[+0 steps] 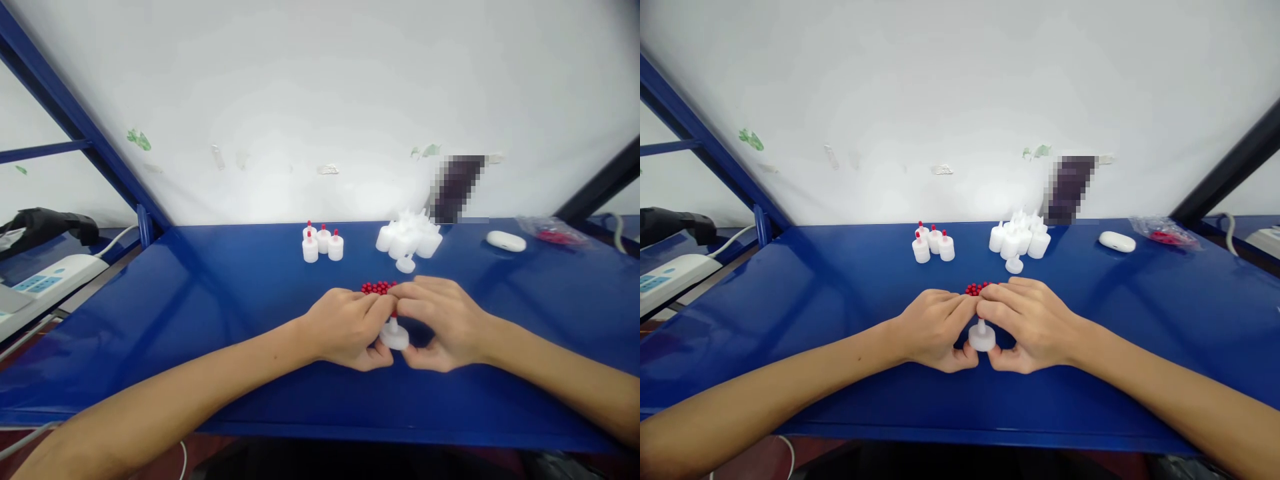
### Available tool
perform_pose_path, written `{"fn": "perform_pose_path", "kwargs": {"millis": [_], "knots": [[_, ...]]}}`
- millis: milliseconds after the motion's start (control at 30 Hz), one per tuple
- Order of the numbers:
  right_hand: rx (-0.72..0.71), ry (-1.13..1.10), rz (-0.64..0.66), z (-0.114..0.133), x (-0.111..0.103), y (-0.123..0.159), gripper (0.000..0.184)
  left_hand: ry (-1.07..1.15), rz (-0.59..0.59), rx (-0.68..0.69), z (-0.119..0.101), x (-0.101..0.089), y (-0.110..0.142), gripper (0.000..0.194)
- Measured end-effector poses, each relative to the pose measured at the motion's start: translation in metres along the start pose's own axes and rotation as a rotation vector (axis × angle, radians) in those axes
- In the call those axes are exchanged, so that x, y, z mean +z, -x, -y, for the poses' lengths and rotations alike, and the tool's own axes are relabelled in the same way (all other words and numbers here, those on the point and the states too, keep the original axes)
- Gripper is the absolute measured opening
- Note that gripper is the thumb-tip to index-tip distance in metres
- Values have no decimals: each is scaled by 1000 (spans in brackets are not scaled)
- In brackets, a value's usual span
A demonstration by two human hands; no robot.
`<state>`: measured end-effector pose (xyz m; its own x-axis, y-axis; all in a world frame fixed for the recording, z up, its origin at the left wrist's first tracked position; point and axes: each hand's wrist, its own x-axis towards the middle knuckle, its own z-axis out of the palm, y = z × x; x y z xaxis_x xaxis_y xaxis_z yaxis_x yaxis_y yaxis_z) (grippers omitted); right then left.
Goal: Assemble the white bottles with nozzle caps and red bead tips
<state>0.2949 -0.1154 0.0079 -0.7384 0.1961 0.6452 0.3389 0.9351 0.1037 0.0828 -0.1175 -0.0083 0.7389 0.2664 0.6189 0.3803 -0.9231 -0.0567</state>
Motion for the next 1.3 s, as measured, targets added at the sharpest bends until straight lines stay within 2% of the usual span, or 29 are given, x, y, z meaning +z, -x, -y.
{"fn": "perform_pose_path", "kwargs": {"millis": [167, 300, 433, 600, 700, 833, 933, 1000, 1067, 1133, 1233, 1300], "knots": [[70, -53, -2, 3, -1, -3, 40, -59, 134, -16, 2, 4, 0, 35], [141, -105, -3, 7, -2, -5, 39, -36, 168, -3, 3, 6, 0, 44], [87, -96, -4, 10, 1, -4, 37, -16, 263, 0, 4, 6, -2, 43], [132, -174, 17, 11, 5, -3, 29, 18, 331, -8, 5, 1, -5, 40], [156, -226, 14, 12, 4, -4, 28, 57, 346, -20, 5, -1, -6, 38], [139, -182, 19, 15, 2, -8, 19, 62, 313, -60, 8, -2, -4, 38], [120, -135, 34, 13, -2, -8, 12, 9, 263, -112, 20, -7, -1, 38], [141, -97, 24, 6, -6, -7, 9, -59, 239, -193, 33, -14, 2, 38], [186, -5, 5, -5, -11, -3, 10, -158, 236, -299, 48, -22, 5, 42], [293, 133, 29, -19, -15, 1, 9, -237, 303, -383, 62, -30, 8, 51], [528, 329, 181, -39, -17, 8, 18, -302, 431, -463, 75, -36, 11, 58], [641, 364, 277, -49, -15, 11, 24, -325, 491, -481, 77, -37, 11, 58]]}}
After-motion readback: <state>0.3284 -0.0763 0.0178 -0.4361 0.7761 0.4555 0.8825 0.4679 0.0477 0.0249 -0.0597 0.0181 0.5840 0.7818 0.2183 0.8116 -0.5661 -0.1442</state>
